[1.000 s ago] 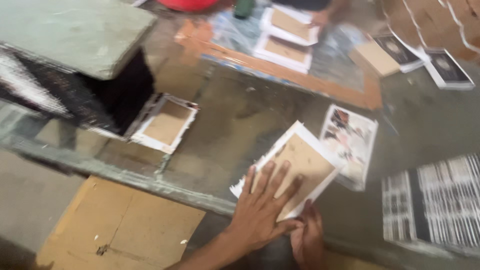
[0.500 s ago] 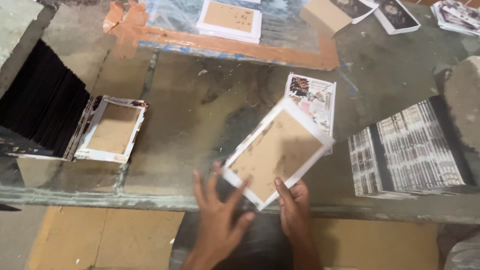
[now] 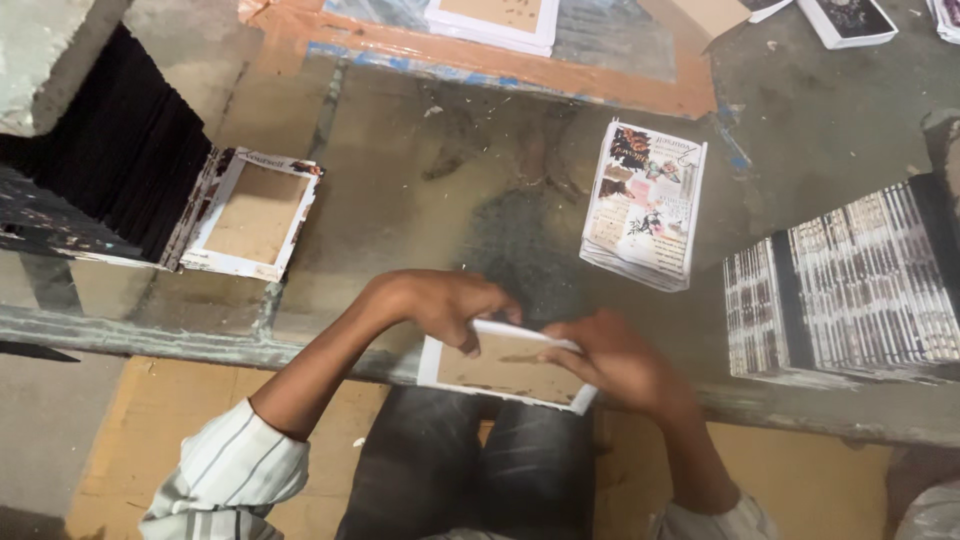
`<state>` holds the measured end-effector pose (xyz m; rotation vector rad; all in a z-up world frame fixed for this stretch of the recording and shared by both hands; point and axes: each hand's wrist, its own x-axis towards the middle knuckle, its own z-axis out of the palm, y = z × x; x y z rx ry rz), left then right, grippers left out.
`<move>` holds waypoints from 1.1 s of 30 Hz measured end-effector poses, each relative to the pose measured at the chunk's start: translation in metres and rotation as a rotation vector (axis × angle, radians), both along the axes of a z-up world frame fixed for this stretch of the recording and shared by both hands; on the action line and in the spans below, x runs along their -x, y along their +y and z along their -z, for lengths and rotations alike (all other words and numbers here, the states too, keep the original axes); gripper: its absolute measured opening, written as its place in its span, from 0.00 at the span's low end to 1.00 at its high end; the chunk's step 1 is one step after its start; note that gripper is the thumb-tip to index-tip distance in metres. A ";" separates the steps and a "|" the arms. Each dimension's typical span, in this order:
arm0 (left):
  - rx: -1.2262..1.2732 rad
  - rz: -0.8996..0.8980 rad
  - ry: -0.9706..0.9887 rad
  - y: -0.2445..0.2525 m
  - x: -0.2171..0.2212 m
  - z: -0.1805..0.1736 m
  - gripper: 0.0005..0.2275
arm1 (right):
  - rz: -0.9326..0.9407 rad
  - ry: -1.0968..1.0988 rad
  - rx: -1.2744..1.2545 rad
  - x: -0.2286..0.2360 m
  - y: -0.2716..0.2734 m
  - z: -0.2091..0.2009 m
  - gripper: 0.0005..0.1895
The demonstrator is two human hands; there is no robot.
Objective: The person places a brown cardboard sheet into a printed paper cover, folds the cover edges over the cardboard, and presses the edges to secure them. The person repeats this process for multiple units, stacking the finished items on the table.
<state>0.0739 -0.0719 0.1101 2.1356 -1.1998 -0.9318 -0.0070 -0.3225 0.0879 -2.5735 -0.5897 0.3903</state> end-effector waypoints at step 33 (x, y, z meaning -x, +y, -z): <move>0.113 -0.436 -0.812 -0.007 0.040 0.095 0.21 | -0.074 -0.478 0.169 -0.029 0.027 0.089 0.29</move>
